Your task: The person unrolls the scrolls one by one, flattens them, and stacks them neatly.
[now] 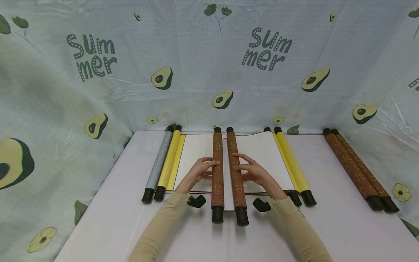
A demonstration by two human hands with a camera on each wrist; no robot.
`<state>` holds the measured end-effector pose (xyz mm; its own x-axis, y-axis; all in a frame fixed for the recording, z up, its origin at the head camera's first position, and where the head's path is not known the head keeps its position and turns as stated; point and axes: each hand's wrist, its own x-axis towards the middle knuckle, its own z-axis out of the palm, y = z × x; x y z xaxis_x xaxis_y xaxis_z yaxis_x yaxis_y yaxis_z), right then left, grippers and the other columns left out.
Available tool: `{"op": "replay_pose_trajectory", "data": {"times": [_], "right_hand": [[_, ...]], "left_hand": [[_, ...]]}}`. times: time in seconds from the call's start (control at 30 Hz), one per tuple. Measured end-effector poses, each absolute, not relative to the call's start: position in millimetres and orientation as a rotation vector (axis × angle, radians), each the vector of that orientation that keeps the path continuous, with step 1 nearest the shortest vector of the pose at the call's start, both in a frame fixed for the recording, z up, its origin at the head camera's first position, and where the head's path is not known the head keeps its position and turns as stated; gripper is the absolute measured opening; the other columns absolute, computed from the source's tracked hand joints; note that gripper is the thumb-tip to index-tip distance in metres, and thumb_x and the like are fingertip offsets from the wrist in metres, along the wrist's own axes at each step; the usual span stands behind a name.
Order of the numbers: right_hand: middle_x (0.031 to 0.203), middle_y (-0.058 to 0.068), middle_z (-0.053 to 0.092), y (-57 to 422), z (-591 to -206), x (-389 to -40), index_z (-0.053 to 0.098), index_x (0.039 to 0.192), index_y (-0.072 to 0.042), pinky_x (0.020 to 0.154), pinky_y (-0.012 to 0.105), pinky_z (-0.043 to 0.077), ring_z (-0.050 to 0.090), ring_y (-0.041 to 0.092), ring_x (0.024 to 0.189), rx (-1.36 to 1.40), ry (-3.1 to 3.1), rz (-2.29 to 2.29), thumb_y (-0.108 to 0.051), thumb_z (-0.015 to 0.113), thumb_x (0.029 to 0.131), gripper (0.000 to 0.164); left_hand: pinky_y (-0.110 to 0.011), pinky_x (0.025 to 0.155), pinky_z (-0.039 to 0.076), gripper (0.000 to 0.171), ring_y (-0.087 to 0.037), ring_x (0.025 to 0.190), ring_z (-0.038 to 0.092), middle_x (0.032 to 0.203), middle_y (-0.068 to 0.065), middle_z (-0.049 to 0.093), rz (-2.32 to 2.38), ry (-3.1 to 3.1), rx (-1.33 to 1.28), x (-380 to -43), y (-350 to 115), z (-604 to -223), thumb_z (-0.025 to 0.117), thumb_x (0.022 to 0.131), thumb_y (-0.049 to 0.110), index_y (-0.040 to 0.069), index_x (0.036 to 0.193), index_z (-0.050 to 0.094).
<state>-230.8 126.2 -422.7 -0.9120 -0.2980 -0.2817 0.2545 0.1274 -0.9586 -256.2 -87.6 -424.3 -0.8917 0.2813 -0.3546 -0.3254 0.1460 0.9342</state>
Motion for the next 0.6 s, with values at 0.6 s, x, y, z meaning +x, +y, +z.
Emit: {"op": "replay_pose_trajectory", "data": {"times": [0.6], "right_hand": [[0.116, 0.015, 0.048, 125.4, -422.7, -226.6, 0.04, 0.121, -0.019, 0.069, 0.035, 0.048, 0.056, 0.022, 0.082, -0.029, 2.123, -1.822, -0.025, 0.066, 0.08, 0.05]], "left_hand": [[-0.029, 0.06, 0.051, 0.047, -0.015, 0.069, 0.06, 0.097, -0.011, 0.06, 1.878, 1.994, 0.043, -262.4, -93.2, -429.9, 0.057, 0.087, 0.019, 0.012, 0.13, 0.041]]}}
